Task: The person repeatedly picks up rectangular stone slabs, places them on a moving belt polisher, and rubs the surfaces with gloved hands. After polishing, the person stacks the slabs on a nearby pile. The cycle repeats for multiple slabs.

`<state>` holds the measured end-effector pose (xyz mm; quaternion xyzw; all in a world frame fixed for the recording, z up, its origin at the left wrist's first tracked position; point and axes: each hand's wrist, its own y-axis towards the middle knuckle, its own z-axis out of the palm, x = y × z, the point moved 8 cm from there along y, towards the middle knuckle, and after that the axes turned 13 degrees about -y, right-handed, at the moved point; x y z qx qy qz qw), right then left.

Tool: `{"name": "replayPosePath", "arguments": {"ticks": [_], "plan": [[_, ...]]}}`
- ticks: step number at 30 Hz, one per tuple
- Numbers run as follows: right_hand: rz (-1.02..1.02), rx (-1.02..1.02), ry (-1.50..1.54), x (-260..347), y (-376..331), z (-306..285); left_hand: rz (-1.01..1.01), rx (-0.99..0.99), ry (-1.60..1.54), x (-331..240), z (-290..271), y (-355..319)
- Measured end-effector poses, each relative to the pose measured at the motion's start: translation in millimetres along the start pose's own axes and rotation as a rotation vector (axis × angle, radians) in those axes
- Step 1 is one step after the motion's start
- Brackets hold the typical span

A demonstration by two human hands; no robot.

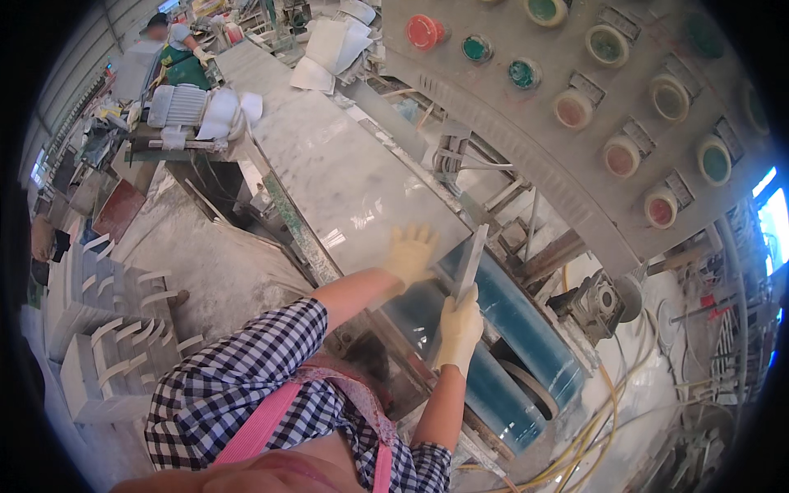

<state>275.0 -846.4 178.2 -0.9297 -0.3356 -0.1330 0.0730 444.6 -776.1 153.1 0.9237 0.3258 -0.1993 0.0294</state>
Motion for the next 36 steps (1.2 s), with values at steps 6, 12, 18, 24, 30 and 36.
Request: {"name": "replayPosePath", "arguments": {"ticks": [6, 12, 18, 24, 30, 36], "plan": [[-0.037, -0.114, 0.055, -4, -4, -6, -0.074, 0.082, 0.247, -17, 3, 6], [-0.079, -0.159, 0.1, -4, -6, -14, 0.132, 0.059, -0.223, 0, -28, 21], [-0.107, -0.224, 0.116, -1, -11, -26, -0.07, 0.053, -0.885, -12, -27, -7], [-0.065, -0.047, -0.018, 3, -8, -22, -0.085, 0.332, -1.619, -42, 5, -14], [0.045, -0.008, -0.118, 5, -3, -18, 0.065, -0.194, 0.043, 35, -37, 15], [0.09, 0.004, -0.131, 0, -5, -15, -0.224, 0.06, -0.052, 74, -34, 23]]}}
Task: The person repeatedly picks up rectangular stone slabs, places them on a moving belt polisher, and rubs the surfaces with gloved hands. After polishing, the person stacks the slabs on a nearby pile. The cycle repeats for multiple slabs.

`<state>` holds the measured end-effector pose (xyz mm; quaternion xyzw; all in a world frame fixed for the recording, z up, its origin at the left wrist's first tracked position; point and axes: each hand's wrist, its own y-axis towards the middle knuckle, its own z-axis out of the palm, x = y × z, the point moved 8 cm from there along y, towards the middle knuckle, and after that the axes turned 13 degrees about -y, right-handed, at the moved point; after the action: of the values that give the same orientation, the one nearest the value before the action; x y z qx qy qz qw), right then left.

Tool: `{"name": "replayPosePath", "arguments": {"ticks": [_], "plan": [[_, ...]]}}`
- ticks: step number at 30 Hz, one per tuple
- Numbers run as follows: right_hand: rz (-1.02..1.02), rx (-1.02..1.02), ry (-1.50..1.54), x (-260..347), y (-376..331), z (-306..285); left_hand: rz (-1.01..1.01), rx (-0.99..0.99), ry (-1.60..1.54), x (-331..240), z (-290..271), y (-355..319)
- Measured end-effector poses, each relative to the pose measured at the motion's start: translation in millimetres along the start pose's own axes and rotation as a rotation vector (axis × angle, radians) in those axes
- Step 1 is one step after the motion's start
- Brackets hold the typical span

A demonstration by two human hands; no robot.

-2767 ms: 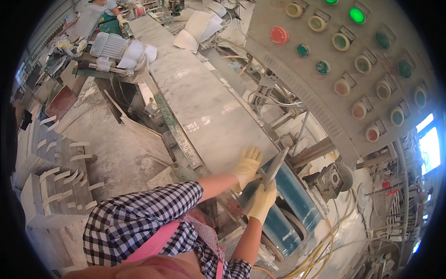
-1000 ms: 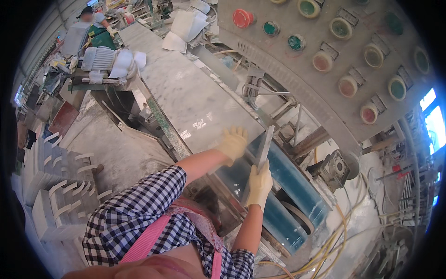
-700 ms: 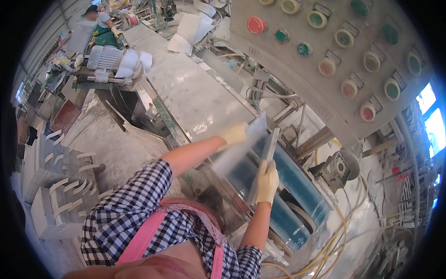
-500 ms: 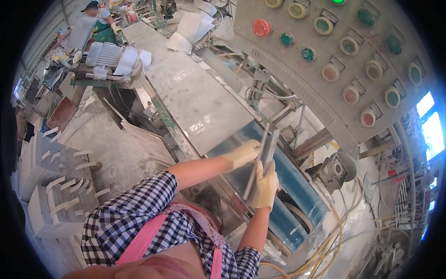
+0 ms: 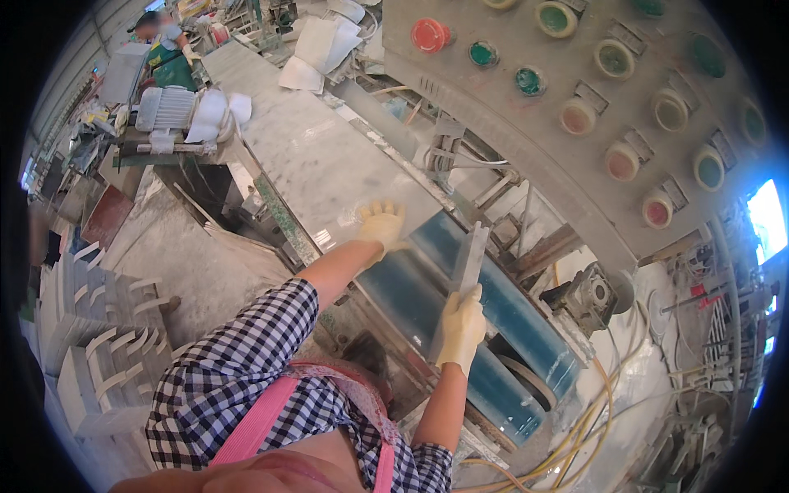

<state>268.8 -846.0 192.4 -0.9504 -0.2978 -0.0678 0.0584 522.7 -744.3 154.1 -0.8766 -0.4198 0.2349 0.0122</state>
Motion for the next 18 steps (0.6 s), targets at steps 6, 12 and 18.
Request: {"name": "replayPosePath", "arguments": {"ticks": [6, 12, 18], "plan": [[-0.019, -0.052, 0.004, -5, -2, -1, -0.034, 0.029, 0.14, -12, 2, 4], [-0.076, -0.192, 0.061, -1, -2, -7, 0.184, -0.114, -0.317, -19, -71, -17], [-0.03, -0.161, 0.077, -13, -6, -6, 0.213, 0.272, -1.095, -54, -13, -46]]}}
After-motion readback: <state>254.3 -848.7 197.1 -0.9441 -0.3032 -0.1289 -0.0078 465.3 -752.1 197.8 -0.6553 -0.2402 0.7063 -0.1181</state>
